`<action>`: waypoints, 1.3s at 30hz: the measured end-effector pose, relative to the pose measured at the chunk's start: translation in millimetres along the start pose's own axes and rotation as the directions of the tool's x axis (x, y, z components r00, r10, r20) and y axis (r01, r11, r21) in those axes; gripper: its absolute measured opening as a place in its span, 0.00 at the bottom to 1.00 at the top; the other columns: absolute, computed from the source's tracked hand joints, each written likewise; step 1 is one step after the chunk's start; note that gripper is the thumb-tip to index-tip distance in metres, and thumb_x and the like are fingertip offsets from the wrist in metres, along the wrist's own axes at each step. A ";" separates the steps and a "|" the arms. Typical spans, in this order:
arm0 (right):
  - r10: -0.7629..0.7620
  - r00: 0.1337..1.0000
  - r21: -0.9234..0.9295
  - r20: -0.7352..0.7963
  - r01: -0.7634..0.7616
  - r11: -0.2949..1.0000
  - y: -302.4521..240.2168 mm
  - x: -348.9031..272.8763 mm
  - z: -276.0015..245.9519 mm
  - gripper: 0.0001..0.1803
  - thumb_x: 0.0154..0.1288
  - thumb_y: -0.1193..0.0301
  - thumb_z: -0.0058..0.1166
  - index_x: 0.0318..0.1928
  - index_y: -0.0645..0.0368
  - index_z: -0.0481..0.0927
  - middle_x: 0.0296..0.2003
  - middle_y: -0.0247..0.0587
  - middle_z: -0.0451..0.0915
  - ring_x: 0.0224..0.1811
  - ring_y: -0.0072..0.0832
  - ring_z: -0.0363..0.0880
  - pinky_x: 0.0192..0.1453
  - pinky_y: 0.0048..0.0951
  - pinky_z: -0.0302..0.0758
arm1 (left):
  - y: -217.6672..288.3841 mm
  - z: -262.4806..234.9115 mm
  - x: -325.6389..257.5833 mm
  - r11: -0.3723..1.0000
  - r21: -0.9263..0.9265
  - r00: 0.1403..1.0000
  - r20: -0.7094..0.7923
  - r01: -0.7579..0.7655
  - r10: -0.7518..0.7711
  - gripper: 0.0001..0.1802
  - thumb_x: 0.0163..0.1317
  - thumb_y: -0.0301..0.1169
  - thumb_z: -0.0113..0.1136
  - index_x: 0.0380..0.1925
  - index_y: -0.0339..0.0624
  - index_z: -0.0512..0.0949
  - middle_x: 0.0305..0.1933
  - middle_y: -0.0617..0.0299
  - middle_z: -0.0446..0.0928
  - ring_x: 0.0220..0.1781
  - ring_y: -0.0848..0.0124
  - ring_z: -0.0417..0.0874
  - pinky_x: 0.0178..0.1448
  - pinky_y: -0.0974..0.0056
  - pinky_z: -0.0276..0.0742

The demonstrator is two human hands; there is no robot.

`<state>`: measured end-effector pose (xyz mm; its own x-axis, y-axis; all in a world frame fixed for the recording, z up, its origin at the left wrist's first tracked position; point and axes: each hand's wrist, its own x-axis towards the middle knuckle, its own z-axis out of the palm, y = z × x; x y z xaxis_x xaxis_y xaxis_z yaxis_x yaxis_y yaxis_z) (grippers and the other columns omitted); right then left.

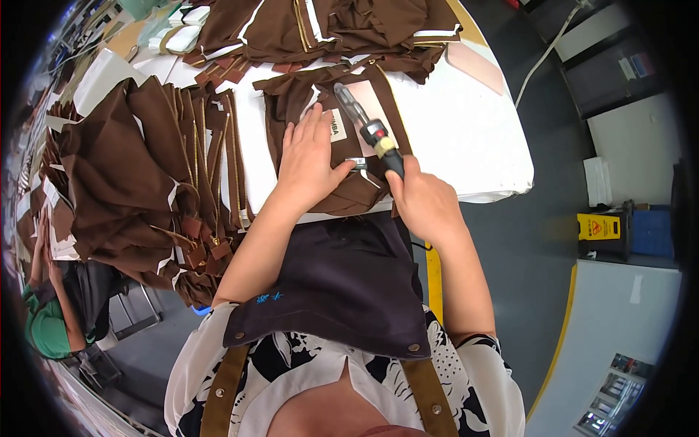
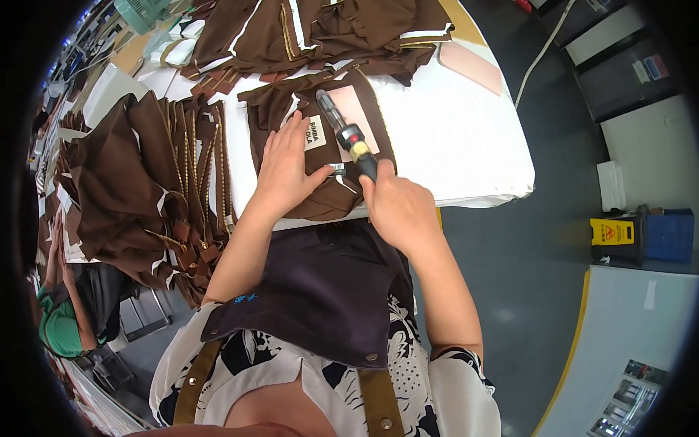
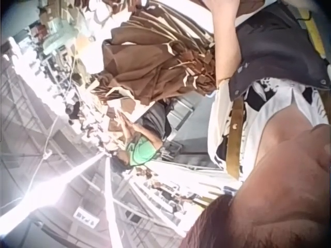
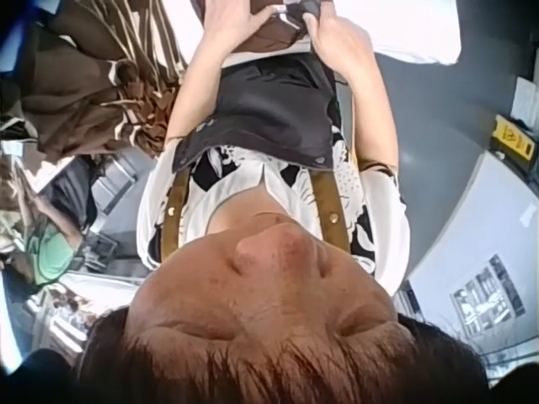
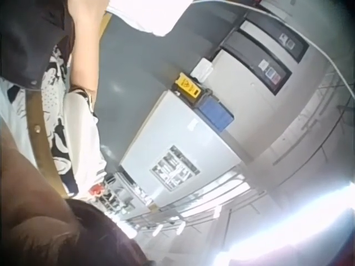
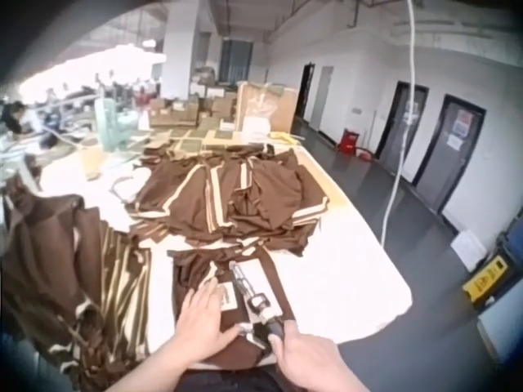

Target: Applying labels and using a heat tool to finish leather pouches on a workbench.

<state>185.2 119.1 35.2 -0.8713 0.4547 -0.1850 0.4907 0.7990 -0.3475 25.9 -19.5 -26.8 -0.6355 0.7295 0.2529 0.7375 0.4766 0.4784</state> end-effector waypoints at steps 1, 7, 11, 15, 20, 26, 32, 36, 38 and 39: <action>0.022 1.000 -0.023 0.020 -0.022 0.999 -9.2 6.5 -8.1 0.20 0.79 0.58 0.43 0.43 0.66 0.70 0.23 0.54 0.83 0.29 0.54 0.84 0.36 0.52 0.78 | -0.6 0.3 -0.3 1.000 0.001 1.000 0.001 0.000 0.000 0.48 0.53 0.42 0.76 0.69 0.31 0.63 0.77 0.39 0.59 0.79 0.48 0.60 0.80 0.42 0.52; 0.020 1.000 -0.083 0.009 -0.019 0.996 -6.2 16.1 -7.8 0.21 0.79 0.57 0.42 0.44 0.66 0.70 0.23 0.52 0.83 0.29 0.54 0.84 0.37 0.51 0.79 | -3.9 -0.4 0.9 0.999 -0.045 0.999 0.034 -0.008 0.009 0.52 0.51 0.42 0.77 0.70 0.30 0.61 0.77 0.38 0.58 0.80 0.48 0.58 0.81 0.43 0.51; 0.038 0.995 -0.046 0.091 -0.034 0.998 1.4 -2.8 -11.5 0.21 0.79 0.57 0.42 0.45 0.66 0.70 0.24 0.53 0.83 0.29 0.54 0.84 0.37 0.51 0.79 | -5.3 -3.6 0.8 0.997 -0.074 0.999 0.046 -0.014 0.018 0.45 0.49 0.40 0.78 0.64 0.33 0.67 0.77 0.37 0.59 0.80 0.46 0.57 0.82 0.42 0.49; 0.019 0.998 -0.104 0.066 -0.012 0.995 17.8 -29.3 -4.6 0.21 0.79 0.55 0.43 0.46 0.64 0.69 0.23 0.52 0.82 0.28 0.54 0.83 0.34 0.51 0.77 | -7.0 -5.7 4.8 0.993 -0.103 0.995 0.083 -0.052 0.061 0.31 0.49 0.38 0.77 0.49 0.39 0.74 0.76 0.36 0.60 0.80 0.43 0.56 0.81 0.38 0.47; 0.029 0.993 -0.131 0.112 -0.014 0.991 26.4 -58.8 -15.1 0.21 0.78 0.55 0.45 0.48 0.64 0.69 0.22 0.51 0.81 0.26 0.53 0.82 0.31 0.51 0.76 | -11.8 -10.3 2.3 0.990 -0.101 0.989 0.097 -0.102 0.112 0.23 0.50 0.36 0.76 0.43 0.41 0.75 0.72 0.40 0.65 0.78 0.44 0.59 0.81 0.36 0.46; -0.003 0.992 -0.195 0.128 0.028 0.980 37.7 -75.2 -39.4 0.21 0.78 0.56 0.47 0.50 0.64 0.71 0.20 0.48 0.80 0.24 0.51 0.81 0.30 0.49 0.76 | 11.6 -39.9 5.0 0.982 -0.114 0.931 0.319 -0.149 0.178 0.21 0.53 0.31 0.72 0.46 0.44 0.76 0.41 0.60 0.80 0.54 0.59 0.80 0.78 0.37 0.49; -0.031 0.990 -0.237 0.138 0.064 0.969 42.5 -68.4 -43.0 0.21 0.77 0.56 0.47 0.50 0.65 0.71 0.21 0.48 0.81 0.25 0.51 0.82 0.29 0.50 0.76 | 8.2 -44.0 10.4 0.928 -0.127 0.790 0.493 -0.350 0.365 0.30 0.51 0.28 0.66 0.58 0.51 0.77 0.28 0.64 0.78 0.41 0.62 0.82 0.71 0.43 0.58; -0.033 0.989 -0.242 0.144 0.068 0.968 46.2 -67.9 -42.6 0.21 0.78 0.55 0.46 0.51 0.65 0.71 0.21 0.48 0.81 0.25 0.51 0.82 0.30 0.49 0.76 | 17.4 -40.9 9.0 0.906 -0.016 0.762 0.535 -0.423 0.365 0.28 0.48 0.26 0.62 0.54 0.53 0.80 0.36 0.61 0.79 0.46 0.60 0.80 0.69 0.47 0.60; -0.022 0.987 -0.257 0.156 0.062 0.964 45.5 -68.0 -42.9 0.22 0.78 0.54 0.45 0.51 0.65 0.71 0.22 0.48 0.82 0.26 0.50 0.83 0.31 0.49 0.77 | 20.9 -40.3 7.1 0.900 0.008 0.772 0.517 -0.436 0.370 0.26 0.48 0.26 0.62 0.51 0.53 0.81 0.40 0.60 0.78 0.48 0.59 0.79 0.68 0.47 0.60; -0.023 0.988 -0.254 0.155 0.062 0.965 45.5 -67.3 -43.4 0.22 0.78 0.54 0.45 0.51 0.65 0.71 0.22 0.48 0.82 0.26 0.50 0.83 0.31 0.49 0.77 | 21.9 -40.4 6.9 0.892 0.032 0.782 0.497 -0.451 0.377 0.24 0.48 0.26 0.62 0.48 0.52 0.81 0.44 0.59 0.78 0.51 0.58 0.78 0.67 0.48 0.61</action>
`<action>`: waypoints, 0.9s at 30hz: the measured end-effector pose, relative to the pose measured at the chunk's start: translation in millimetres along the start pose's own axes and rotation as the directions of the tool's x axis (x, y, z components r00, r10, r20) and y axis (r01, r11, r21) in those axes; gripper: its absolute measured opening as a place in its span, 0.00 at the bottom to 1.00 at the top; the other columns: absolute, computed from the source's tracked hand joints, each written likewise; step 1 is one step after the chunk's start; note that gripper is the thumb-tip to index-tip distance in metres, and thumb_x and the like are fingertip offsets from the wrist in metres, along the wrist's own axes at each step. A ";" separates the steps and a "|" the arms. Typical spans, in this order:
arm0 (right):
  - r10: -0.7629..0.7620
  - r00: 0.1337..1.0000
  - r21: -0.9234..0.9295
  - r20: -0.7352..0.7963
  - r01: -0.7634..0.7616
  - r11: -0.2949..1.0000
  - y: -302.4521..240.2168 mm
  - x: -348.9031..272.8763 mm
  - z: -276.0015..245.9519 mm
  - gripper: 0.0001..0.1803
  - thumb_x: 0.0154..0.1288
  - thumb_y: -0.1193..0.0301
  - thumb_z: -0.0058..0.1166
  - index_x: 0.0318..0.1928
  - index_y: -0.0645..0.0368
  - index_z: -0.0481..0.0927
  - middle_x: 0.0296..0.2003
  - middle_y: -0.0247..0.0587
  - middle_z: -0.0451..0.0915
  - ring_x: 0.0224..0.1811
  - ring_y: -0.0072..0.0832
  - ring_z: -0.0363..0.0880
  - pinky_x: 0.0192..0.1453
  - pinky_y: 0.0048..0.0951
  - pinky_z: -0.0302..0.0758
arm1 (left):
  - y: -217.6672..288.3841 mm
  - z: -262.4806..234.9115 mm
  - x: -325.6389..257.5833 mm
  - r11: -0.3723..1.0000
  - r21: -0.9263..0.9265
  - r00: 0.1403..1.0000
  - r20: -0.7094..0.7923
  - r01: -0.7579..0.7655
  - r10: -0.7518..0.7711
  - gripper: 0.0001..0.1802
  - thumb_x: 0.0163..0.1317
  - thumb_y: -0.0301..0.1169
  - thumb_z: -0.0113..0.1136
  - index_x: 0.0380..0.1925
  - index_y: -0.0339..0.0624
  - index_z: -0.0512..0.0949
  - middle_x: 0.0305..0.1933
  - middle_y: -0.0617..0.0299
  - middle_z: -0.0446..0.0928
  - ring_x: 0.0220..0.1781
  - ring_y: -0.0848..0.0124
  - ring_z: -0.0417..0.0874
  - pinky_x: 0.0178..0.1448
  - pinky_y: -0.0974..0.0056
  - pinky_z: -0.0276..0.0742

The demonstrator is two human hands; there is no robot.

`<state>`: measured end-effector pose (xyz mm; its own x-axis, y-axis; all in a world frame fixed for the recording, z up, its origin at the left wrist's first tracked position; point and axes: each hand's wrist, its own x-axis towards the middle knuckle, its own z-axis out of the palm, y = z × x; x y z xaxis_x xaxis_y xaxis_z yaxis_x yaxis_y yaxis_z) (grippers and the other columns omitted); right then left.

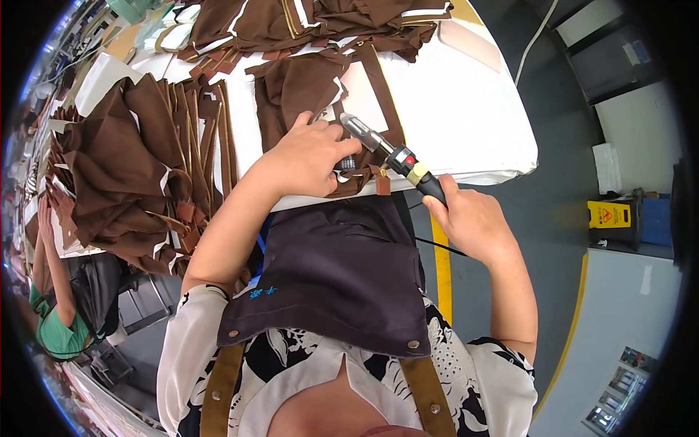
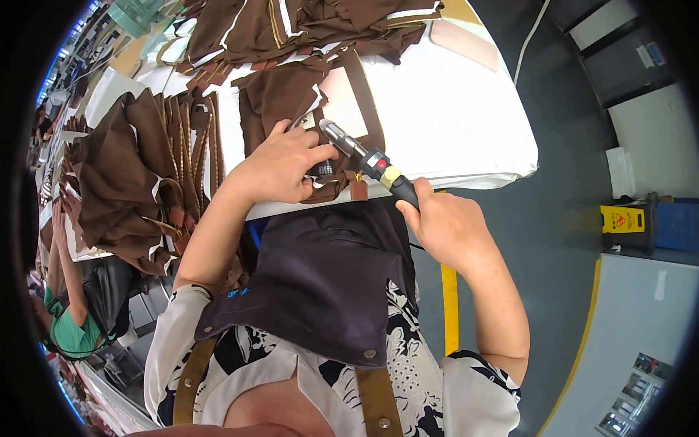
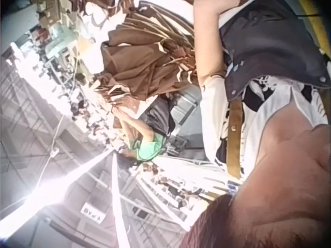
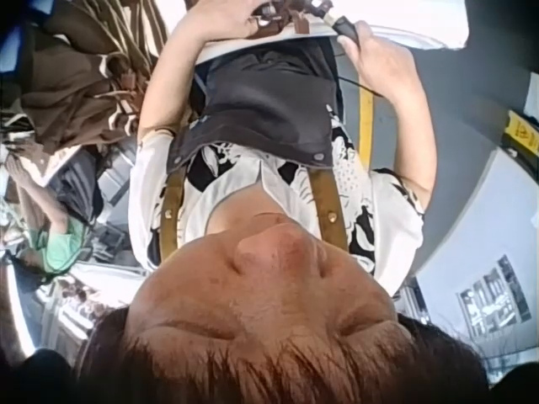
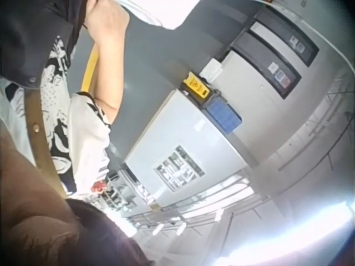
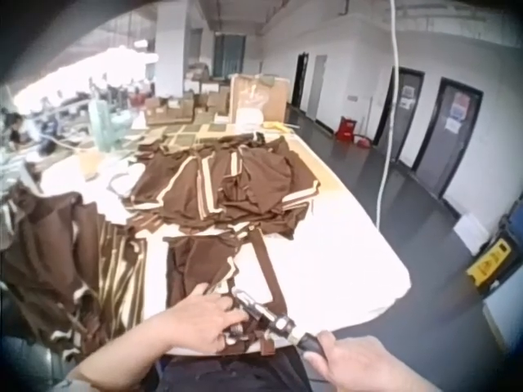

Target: Applying labels and using a heat tool to finish leather pouches on a workbench.

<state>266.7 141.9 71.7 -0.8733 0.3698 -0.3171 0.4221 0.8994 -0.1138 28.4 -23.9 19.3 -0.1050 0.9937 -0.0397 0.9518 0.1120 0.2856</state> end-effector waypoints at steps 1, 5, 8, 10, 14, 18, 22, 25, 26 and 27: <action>0.006 1.000 -0.003 0.014 -0.006 1.000 0.2 0.5 -0.6 0.23 0.78 0.54 0.45 0.51 0.65 0.71 0.22 0.47 0.82 0.26 0.50 0.83 0.31 0.49 0.77 | 0.3 0.0 -1.1 1.000 0.003 1.000 0.002 0.001 -0.001 0.24 0.48 0.26 0.62 0.48 0.52 0.81 0.44 0.59 0.78 0.51 0.58 0.78 0.67 0.48 0.61; 0.010 1.000 -0.004 0.023 -0.010 1.000 1.3 1.2 -1.3 0.23 0.78 0.54 0.45 0.52 0.64 0.71 0.22 0.46 0.82 0.26 0.49 0.83 0.30 0.47 0.77 | -4.0 10.0 -10.5 0.994 0.053 0.980 -0.170 -0.092 0.100 0.19 0.51 0.29 0.64 0.46 0.50 0.80 0.46 0.59 0.77 0.56 0.58 0.78 0.74 0.43 0.57; 0.001 1.000 -0.005 0.003 -0.001 1.000 4.1 0.1 -1.2 0.23 0.78 0.54 0.45 0.52 0.64 0.71 0.23 0.46 0.82 0.26 0.48 0.83 0.30 0.47 0.77 | -6.8 13.3 -22.6 0.992 -0.069 0.962 -0.260 -0.107 0.085 0.16 0.55 0.33 0.66 0.45 0.49 0.81 0.46 0.60 0.78 0.57 0.58 0.78 0.78 0.37 0.52; -0.004 1.000 -0.011 0.000 0.004 1.000 7.0 -0.5 -0.5 0.22 0.78 0.54 0.45 0.52 0.63 0.71 0.22 0.46 0.82 0.26 0.48 0.83 0.31 0.47 0.76 | -4.9 13.4 -27.6 0.969 -0.232 0.972 -0.234 -0.085 0.029 0.16 0.56 0.35 0.69 0.45 0.48 0.81 0.46 0.61 0.79 0.57 0.58 0.78 0.80 0.34 0.49; -0.020 1.000 -0.011 0.002 0.020 1.000 11.5 -4.1 -7.3 0.21 0.77 0.53 0.48 0.50 0.61 0.72 0.21 0.44 0.81 0.25 0.47 0.82 0.31 0.47 0.75 | -4.6 21.8 -29.8 0.973 -0.210 0.959 -0.280 -0.098 0.036 0.20 0.55 0.38 0.73 0.46 0.48 0.81 0.48 0.64 0.80 0.59 0.61 0.78 0.80 0.33 0.49; -0.023 0.999 -0.022 0.037 0.024 0.999 16.0 -13.7 -21.8 0.20 0.76 0.53 0.49 0.48 0.59 0.72 0.21 0.43 0.80 0.26 0.47 0.81 0.31 0.47 0.74 | -2.2 32.4 -28.5 0.982 -0.180 0.944 -0.331 -0.063 0.000 0.21 0.52 0.35 0.75 0.47 0.49 0.82 0.50 0.65 0.80 0.58 0.61 0.79 0.81 0.36 0.47; -0.038 0.999 -0.003 0.019 0.038 0.999 25.5 -21.1 -34.4 0.21 0.75 0.52 0.51 0.44 0.59 0.73 0.21 0.45 0.79 0.26 0.48 0.81 0.31 0.47 0.73 | 0.4 39.8 -25.5 0.985 -0.168 0.928 -0.372 -0.044 -0.022 0.20 0.50 0.32 0.75 0.46 0.50 0.83 0.47 0.66 0.79 0.56 0.62 0.79 0.81 0.36 0.48; 0.019 0.998 0.216 -0.053 -0.007 0.976 23.3 -23.5 -23.3 0.21 0.75 0.52 0.52 0.42 0.60 0.74 0.21 0.48 0.78 0.27 0.50 0.80 0.32 0.47 0.72 | 6.6 46.1 -22.4 0.985 -0.169 0.900 -0.434 -0.040 -0.038 0.21 0.47 0.29 0.75 0.45 0.51 0.83 0.44 0.67 0.78 0.54 0.63 0.80 0.80 0.36 0.50; 0.086 0.991 0.371 -0.105 -0.041 0.928 20.4 -23.8 -15.1 0.22 0.75 0.51 0.52 0.42 0.60 0.74 0.21 0.49 0.78 0.27 0.51 0.80 0.32 0.47 0.72 | 7.8 47.9 -21.1 0.990 -0.139 0.887 -0.461 -0.035 -0.033 0.22 0.45 0.28 0.75 0.45 0.52 0.83 0.43 0.68 0.77 0.53 0.64 0.80 0.80 0.36 0.52; 0.087 0.991 0.370 -0.104 -0.043 0.928 16.8 -23.4 -8.9 0.22 0.75 0.51 0.52 0.42 0.60 0.74 0.21 0.49 0.78 0.27 0.51 0.80 0.32 0.47 0.72 | 8.9 49.8 -20.0 0.994 -0.108 0.874 -0.486 -0.033 -0.024 0.24 0.44 0.27 0.74 0.45 0.52 0.84 0.42 0.68 0.77 0.52 0.65 0.80 0.80 0.36 0.53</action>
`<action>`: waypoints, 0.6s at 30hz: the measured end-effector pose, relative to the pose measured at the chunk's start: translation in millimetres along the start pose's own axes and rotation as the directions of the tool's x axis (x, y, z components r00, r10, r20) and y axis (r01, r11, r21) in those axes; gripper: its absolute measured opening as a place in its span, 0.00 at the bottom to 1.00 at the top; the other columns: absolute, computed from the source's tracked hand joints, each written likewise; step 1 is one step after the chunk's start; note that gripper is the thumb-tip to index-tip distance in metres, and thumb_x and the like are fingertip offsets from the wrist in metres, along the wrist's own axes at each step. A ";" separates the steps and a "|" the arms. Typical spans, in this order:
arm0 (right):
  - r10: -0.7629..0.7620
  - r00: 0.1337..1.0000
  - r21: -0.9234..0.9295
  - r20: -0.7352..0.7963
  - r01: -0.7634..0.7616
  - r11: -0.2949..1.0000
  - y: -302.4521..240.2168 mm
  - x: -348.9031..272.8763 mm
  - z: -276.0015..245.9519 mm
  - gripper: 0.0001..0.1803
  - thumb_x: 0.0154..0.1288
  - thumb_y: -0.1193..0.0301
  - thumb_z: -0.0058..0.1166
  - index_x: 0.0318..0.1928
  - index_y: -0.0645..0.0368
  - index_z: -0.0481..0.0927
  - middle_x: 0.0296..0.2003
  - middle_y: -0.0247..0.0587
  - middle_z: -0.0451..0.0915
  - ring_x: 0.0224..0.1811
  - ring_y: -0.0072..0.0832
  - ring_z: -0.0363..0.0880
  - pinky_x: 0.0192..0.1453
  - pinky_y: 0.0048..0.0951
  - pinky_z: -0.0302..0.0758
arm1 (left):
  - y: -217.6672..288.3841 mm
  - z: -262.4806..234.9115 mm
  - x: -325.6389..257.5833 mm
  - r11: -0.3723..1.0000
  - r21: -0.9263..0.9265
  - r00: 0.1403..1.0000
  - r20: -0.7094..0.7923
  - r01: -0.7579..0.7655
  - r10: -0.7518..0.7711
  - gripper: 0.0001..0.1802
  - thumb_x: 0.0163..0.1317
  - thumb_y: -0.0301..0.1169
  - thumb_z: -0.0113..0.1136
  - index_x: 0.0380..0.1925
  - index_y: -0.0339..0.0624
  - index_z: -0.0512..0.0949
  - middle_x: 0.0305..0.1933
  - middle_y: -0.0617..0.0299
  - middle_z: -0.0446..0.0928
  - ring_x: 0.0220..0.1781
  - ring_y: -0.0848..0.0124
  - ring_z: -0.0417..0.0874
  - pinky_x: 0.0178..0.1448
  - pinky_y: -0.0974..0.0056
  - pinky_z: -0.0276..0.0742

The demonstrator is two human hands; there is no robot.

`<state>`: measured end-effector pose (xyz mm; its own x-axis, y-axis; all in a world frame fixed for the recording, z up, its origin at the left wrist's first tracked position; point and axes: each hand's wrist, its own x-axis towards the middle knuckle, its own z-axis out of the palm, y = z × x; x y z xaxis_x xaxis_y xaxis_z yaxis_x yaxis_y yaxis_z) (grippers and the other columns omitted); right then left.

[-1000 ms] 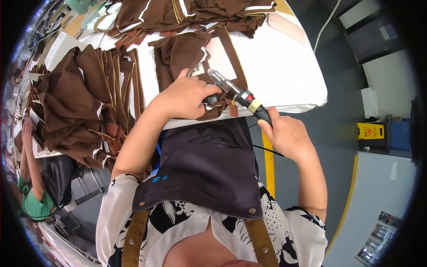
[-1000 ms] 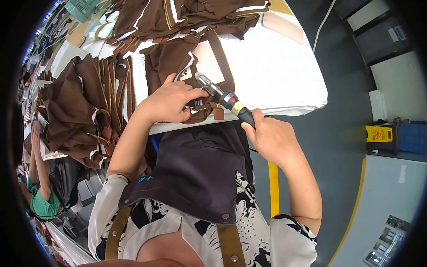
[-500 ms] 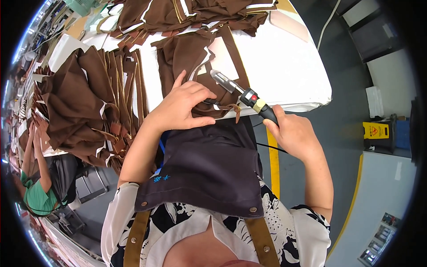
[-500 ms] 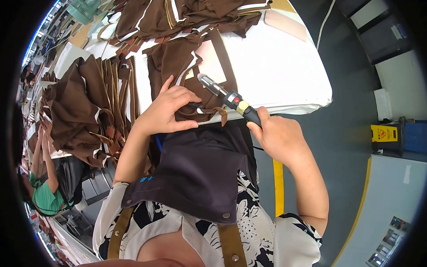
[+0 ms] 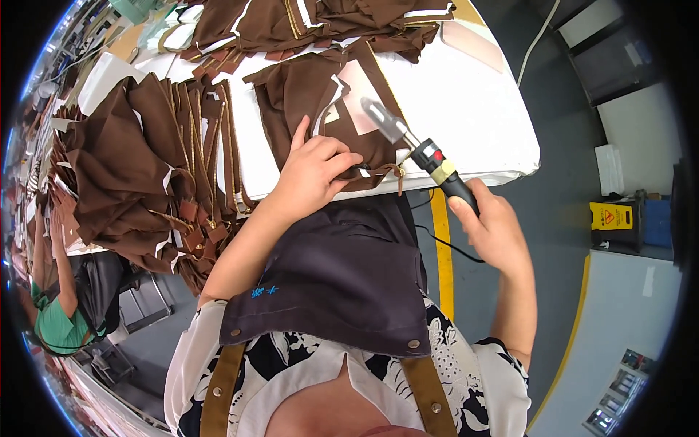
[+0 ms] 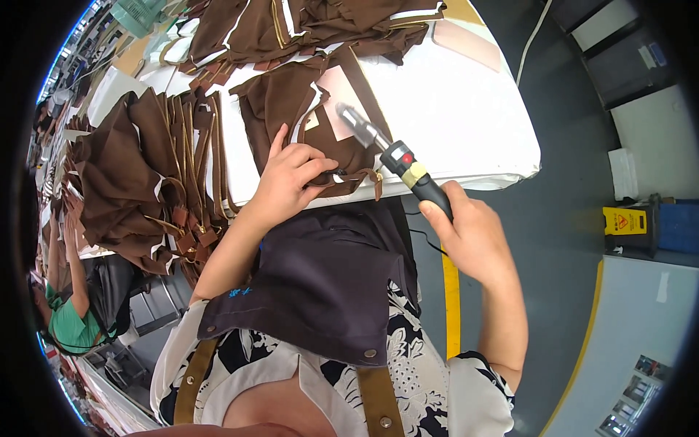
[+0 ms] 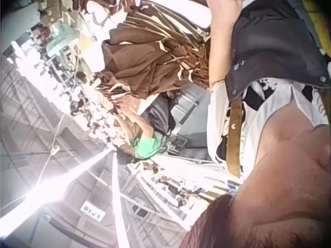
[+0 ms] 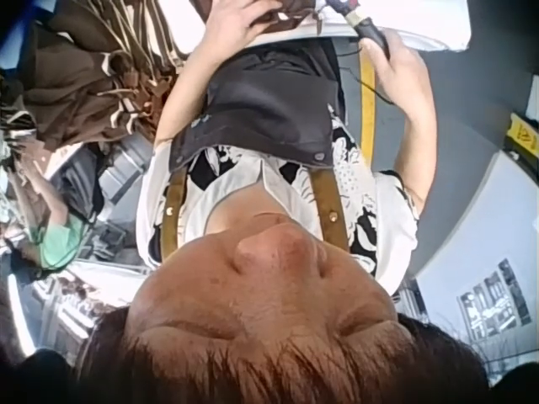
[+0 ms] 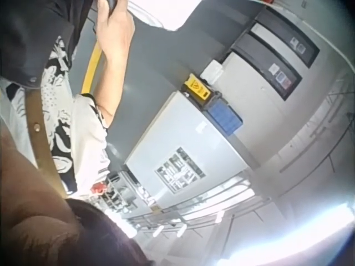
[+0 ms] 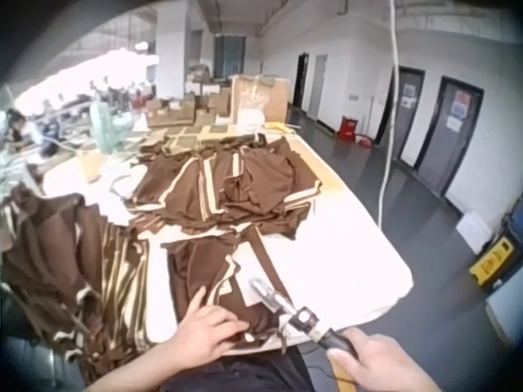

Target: Applying labels and using a heat tool to finish leather pouches on a workbench.

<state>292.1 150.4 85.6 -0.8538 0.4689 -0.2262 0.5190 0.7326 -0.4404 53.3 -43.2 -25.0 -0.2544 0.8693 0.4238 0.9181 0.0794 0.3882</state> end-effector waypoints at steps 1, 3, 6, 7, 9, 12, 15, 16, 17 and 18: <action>0.073 0.997 0.109 -0.003 -0.072 0.991 -1.8 0.0 7.0 0.22 0.75 0.52 0.51 0.42 0.61 0.74 0.21 0.50 0.78 0.28 0.52 0.80 0.33 0.47 0.72 | 0.9 1.9 -0.1 1.000 -0.001 1.000 0.000 0.000 0.000 0.24 0.44 0.27 0.74 0.45 0.52 0.84 0.42 0.68 0.77 0.52 0.65 0.80 0.80 0.36 0.53; 0.136 0.991 0.249 -0.017 -0.127 0.960 -5.4 -1.2 20.5 0.22 0.76 0.52 0.50 0.43 0.62 0.74 0.23 0.51 0.79 0.30 0.54 0.80 0.35 0.49 0.73 | 2.0 5.0 -0.6 0.999 0.032 0.999 -0.043 -0.011 0.012 0.26 0.41 0.25 0.74 0.45 0.53 0.84 0.41 0.69 0.77 0.50 0.67 0.80 0.79 0.37 0.55; 0.090 0.995 0.174 -0.041 -0.082 0.981 -14.3 -4.1 35.0 0.21 0.76 0.53 0.50 0.44 0.62 0.74 0.24 0.52 0.80 0.31 0.55 0.81 0.36 0.50 0.74 | 2.2 8.6 -2.2 0.995 0.087 0.994 -0.089 -0.048 0.056 0.27 0.40 0.26 0.75 0.46 0.53 0.84 0.41 0.70 0.77 0.48 0.68 0.80 0.78 0.38 0.55; 0.054 0.996 0.132 -0.072 -0.045 0.990 -13.7 -4.0 42.1 0.21 0.76 0.53 0.50 0.45 0.62 0.74 0.25 0.52 0.81 0.32 0.55 0.82 0.38 0.51 0.75 | 3.5 8.9 -2.3 0.995 0.082 0.994 -0.089 -0.050 0.058 0.27 0.40 0.26 0.75 0.46 0.53 0.84 0.41 0.70 0.77 0.48 0.68 0.80 0.78 0.38 0.55; 0.065 0.997 0.106 -0.051 -0.059 0.993 -19.9 -3.8 45.3 0.21 0.76 0.54 0.50 0.46 0.61 0.74 0.26 0.52 0.81 0.33 0.55 0.82 0.38 0.51 0.75 | 6.1 8.8 -3.1 0.996 0.088 0.994 -0.112 -0.012 0.022 0.28 0.40 0.27 0.76 0.47 0.53 0.83 0.42 0.70 0.77 0.47 0.69 0.79 0.78 0.40 0.56; 0.032 0.997 0.051 -0.068 -0.028 0.998 -20.7 -6.0 50.1 0.20 0.76 0.54 0.50 0.46 0.62 0.73 0.24 0.52 0.81 0.31 0.54 0.82 0.36 0.50 0.75 | 11.9 8.5 -3.2 0.994 0.079 0.994 -0.093 0.070 -0.062 0.27 0.41 0.28 0.77 0.47 0.54 0.84 0.45 0.69 0.77 0.54 0.64 0.79 0.77 0.35 0.53; 0.015 0.998 -0.031 -0.061 -0.017 0.999 -21.0 -6.2 50.1 0.20 0.76 0.55 0.51 0.45 0.62 0.73 0.23 0.51 0.80 0.28 0.54 0.82 0.33 0.49 0.75 | 19.6 5.4 -3.5 0.969 0.195 0.985 -0.107 0.151 -0.132 0.26 0.44 0.29 0.77 0.47 0.56 0.84 0.53 0.64 0.75 0.68 0.52 0.72 0.76 0.28 0.50; -0.006 0.998 -0.054 -0.063 0.003 0.999 -21.4 -5.8 49.4 0.19 0.76 0.55 0.51 0.44 0.62 0.73 0.22 0.50 0.80 0.27 0.53 0.82 0.32 0.49 0.75 | 21.1 5.8 -4.0 0.969 0.197 0.985 -0.109 0.150 -0.130 0.26 0.44 0.29 0.77 0.47 0.56 0.84 0.53 0.64 0.75 0.68 0.52 0.72 0.76 0.28 0.50; -0.027 0.997 -0.077 -0.065 0.022 0.997 -22.0 -5.2 48.8 0.19 0.75 0.55 0.52 0.43 0.62 0.73 0.21 0.50 0.80 0.26 0.53 0.81 0.31 0.49 0.75 | 22.0 7.1 -4.8 0.964 0.185 0.979 -0.115 0.190 -0.170 0.25 0.45 0.31 0.78 0.47 0.56 0.84 0.57 0.61 0.72 0.72 0.44 0.65 0.75 0.24 0.47; -0.028 0.997 -0.077 -0.068 0.023 0.997 -22.8 -4.8 48.6 0.19 0.75 0.55 0.52 0.43 0.62 0.73 0.21 0.50 0.80 0.26 0.53 0.81 0.31 0.49 0.75 | 22.7 8.8 -5.6 0.959 0.170 0.970 -0.120 0.228 -0.209 0.24 0.46 0.32 0.78 0.47 0.57 0.83 0.61 0.57 0.69 0.76 0.36 0.58 0.74 0.20 0.43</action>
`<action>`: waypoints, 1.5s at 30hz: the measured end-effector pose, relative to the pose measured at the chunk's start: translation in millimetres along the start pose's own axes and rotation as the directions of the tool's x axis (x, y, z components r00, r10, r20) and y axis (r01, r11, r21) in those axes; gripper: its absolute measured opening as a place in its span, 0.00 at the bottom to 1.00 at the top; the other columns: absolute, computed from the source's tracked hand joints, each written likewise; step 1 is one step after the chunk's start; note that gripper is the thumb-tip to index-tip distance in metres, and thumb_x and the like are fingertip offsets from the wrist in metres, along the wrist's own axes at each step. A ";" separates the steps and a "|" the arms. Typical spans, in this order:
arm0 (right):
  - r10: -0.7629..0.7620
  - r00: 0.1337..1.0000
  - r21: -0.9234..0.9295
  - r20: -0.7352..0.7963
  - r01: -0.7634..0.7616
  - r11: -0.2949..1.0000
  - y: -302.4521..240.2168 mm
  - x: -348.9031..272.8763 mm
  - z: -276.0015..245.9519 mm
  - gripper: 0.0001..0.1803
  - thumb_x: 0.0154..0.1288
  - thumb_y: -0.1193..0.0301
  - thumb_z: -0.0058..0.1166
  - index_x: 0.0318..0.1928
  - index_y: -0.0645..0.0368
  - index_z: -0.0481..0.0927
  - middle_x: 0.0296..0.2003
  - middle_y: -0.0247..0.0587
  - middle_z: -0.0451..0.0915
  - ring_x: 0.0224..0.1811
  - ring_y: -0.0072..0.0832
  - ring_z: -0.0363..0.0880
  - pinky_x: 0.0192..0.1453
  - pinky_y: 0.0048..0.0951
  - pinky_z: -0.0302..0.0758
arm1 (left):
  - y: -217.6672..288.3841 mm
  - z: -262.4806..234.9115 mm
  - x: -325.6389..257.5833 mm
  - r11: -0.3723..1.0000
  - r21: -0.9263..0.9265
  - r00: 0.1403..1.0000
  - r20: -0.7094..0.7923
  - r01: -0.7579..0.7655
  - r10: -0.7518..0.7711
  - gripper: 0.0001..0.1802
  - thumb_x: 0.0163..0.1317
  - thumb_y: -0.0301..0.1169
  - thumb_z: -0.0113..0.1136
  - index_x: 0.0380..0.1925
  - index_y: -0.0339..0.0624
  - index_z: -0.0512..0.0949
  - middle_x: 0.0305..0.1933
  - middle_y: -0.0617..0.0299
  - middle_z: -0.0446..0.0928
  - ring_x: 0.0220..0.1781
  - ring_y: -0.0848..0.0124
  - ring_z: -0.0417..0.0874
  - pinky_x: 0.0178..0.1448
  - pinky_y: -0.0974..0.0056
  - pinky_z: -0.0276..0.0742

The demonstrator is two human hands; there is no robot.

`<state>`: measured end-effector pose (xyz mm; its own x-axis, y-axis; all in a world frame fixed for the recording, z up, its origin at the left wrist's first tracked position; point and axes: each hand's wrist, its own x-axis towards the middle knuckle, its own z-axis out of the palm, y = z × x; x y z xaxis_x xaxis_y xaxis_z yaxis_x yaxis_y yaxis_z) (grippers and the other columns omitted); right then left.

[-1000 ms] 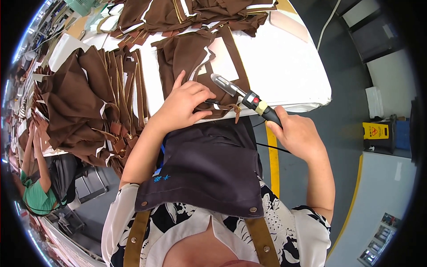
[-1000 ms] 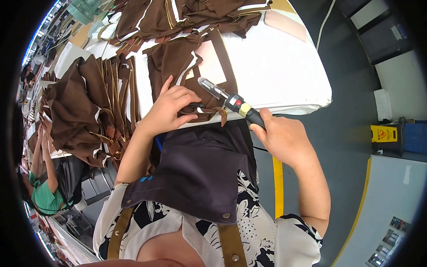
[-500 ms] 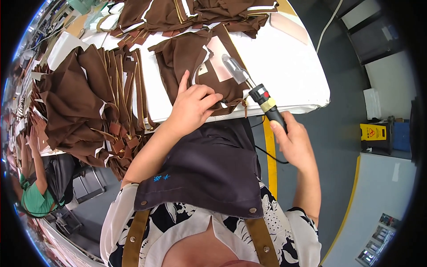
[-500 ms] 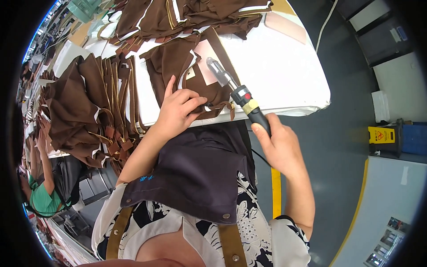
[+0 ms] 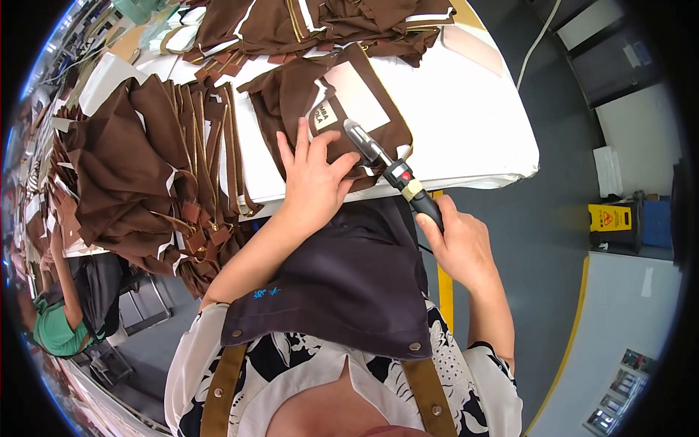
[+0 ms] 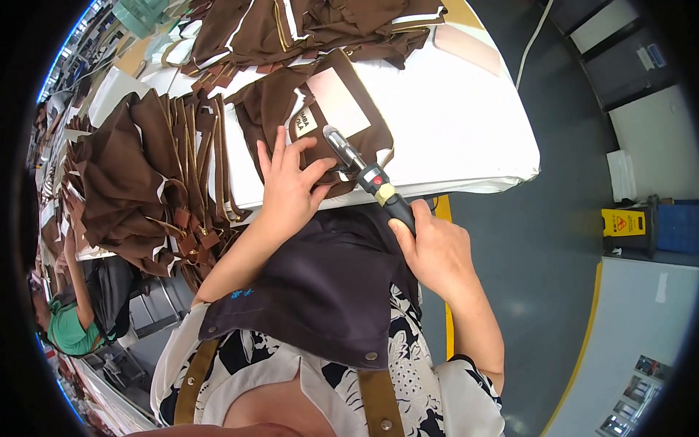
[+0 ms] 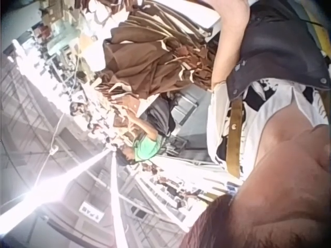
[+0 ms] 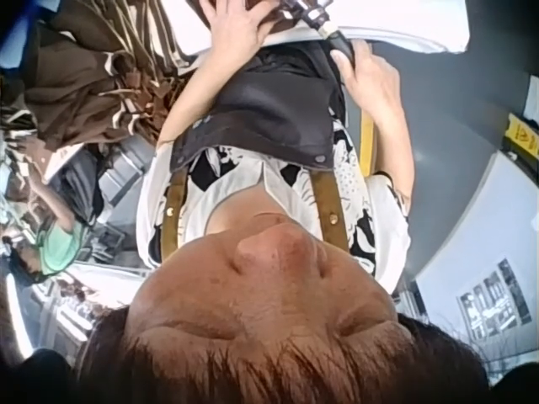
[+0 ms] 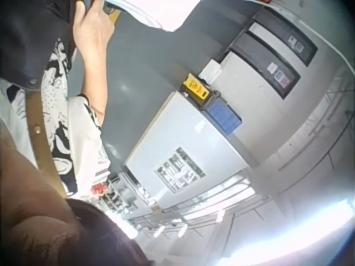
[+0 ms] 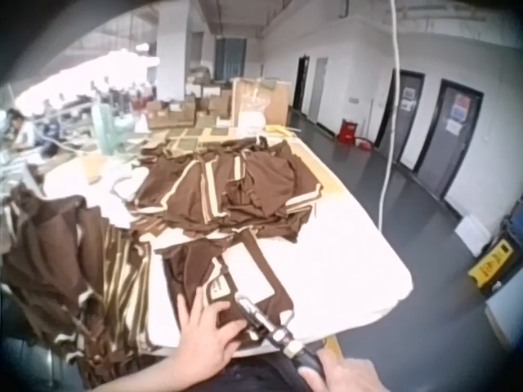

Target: Applying labels and using a heat tool to finish leather pouches on a workbench.

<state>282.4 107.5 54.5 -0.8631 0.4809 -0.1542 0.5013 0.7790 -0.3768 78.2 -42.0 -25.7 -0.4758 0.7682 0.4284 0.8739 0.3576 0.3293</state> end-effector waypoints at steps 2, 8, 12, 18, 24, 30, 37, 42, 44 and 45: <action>-0.016 1.000 -0.049 0.001 0.016 0.999 -3.4 1.4 0.5 0.19 0.75 0.56 0.52 0.42 0.62 0.72 0.21 0.50 0.80 0.25 0.52 0.82 0.30 0.49 0.76 | 0.6 1.7 -1.5 1.000 0.001 1.000 -0.004 0.023 -0.023 0.24 0.46 0.32 0.78 0.46 0.57 0.83 0.63 0.55 0.68 0.77 0.33 0.54 0.74 0.20 0.43; -0.073 0.997 -0.113 -0.017 0.070 0.991 -19.2 27.2 11.1 0.19 0.75 0.58 0.50 0.39 0.65 0.72 0.20 0.53 0.81 0.24 0.54 0.82 0.29 0.51 0.76 | 0.7 5.8 -5.6 0.997 -0.027 0.997 -0.005 0.079 -0.079 0.22 0.46 0.31 0.77 0.44 0.57 0.82 0.66 0.51 0.65 0.79 0.31 0.49 0.73 0.19 0.44; -0.027 0.999 -0.074 0.035 0.030 0.997 -36.3 71.8 14.2 0.21 0.77 0.57 0.47 0.41 0.67 0.74 0.25 0.56 0.84 0.31 0.56 0.84 0.38 0.52 0.79 | 0.3 9.8 -8.1 0.994 -0.039 0.995 -0.018 0.102 -0.102 0.23 0.46 0.30 0.77 0.44 0.57 0.82 0.66 0.51 0.65 0.79 0.31 0.48 0.73 0.19 0.44; -0.001 0.998 -0.032 0.055 0.003 0.999 -54.7 123.5 17.9 0.21 0.76 0.57 0.46 0.43 0.67 0.75 0.31 0.58 0.85 0.38 0.55 0.85 0.45 0.51 0.80 | 1.0 12.7 -8.0 0.993 -0.057 0.993 -0.048 0.107 -0.110 0.22 0.46 0.30 0.77 0.44 0.57 0.83 0.66 0.51 0.65 0.79 0.32 0.48 0.73 0.20 0.46; 0.052 0.989 -0.049 0.136 -0.045 0.998 -40.1 76.8 12.2 0.23 0.78 0.56 0.43 0.46 0.68 0.73 0.30 0.60 0.84 0.36 0.58 0.84 0.44 0.54 0.78 | -0.8 13.7 -8.2 0.990 -0.095 0.992 -0.064 0.105 -0.111 0.22 0.45 0.29 0.77 0.43 0.57 0.83 0.65 0.52 0.66 0.79 0.32 0.49 0.73 0.21 0.46; 0.065 0.986 -0.073 0.152 -0.054 0.996 -29.2 36.5 9.5 0.22 0.78 0.56 0.44 0.45 0.68 0.72 0.26 0.57 0.83 0.32 0.56 0.84 0.38 0.53 0.78 | -2.4 14.8 -9.7 0.990 -0.092 0.992 -0.066 0.103 -0.109 0.22 0.44 0.28 0.76 0.42 0.56 0.83 0.64 0.53 0.66 0.79 0.33 0.50 0.73 0.20 0.46; 0.087 0.967 -0.162 0.239 -0.048 0.986 -18.9 9.4 -16.3 0.22 0.78 0.56 0.45 0.43 0.68 0.72 0.25 0.55 0.83 0.29 0.55 0.83 0.35 0.52 0.78 | -2.2 13.5 -8.3 0.990 -0.098 0.993 -0.057 0.097 -0.103 0.22 0.44 0.26 0.75 0.42 0.56 0.83 0.62 0.54 0.67 0.79 0.35 0.52 0.74 0.20 0.45; 0.067 0.944 -0.267 0.322 0.023 0.963 -11.8 3.4 -55.9 0.22 0.78 0.56 0.45 0.41 0.67 0.73 0.25 0.52 0.83 0.31 0.53 0.84 0.37 0.51 0.78 | 0.3 15.5 -5.7 0.990 -0.106 0.993 -0.062 0.093 -0.100 0.22 0.44 0.26 0.75 0.42 0.56 0.83 0.62 0.55 0.67 0.79 0.35 0.53 0.74 0.20 0.45; 0.056 0.943 -0.304 0.327 0.049 0.951 -10.4 8.3 -73.8 0.22 0.77 0.56 0.46 0.41 0.67 0.74 0.26 0.52 0.83 0.33 0.52 0.84 0.39 0.51 0.78 | -0.6 16.0 -5.1 0.990 -0.103 0.993 -0.058 0.095 -0.102 0.22 0.44 0.26 0.75 0.42 0.56 0.83 0.63 0.55 0.67 0.79 0.35 0.52 0.74 0.21 0.44; 0.017 0.942 -0.319 0.336 0.097 0.943 -8.9 11.1 -84.2 0.21 0.75 0.57 0.48 0.39 0.66 0.73 0.26 0.54 0.82 0.32 0.55 0.82 0.38 0.52 0.77 | -0.9 16.1 -5.0 0.990 -0.101 0.993 -0.055 0.100 -0.105 0.22 0.44 0.27 0.75 0.43 0.56 0.82 0.64 0.55 0.67 0.79 0.35 0.52 0.74 0.21 0.44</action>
<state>273.5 139.8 133.1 -0.8251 0.3308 -0.4581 0.4083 0.9095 -0.0786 81.4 -37.6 -41.7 -0.5700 0.6958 0.4370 0.8077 0.3769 0.4534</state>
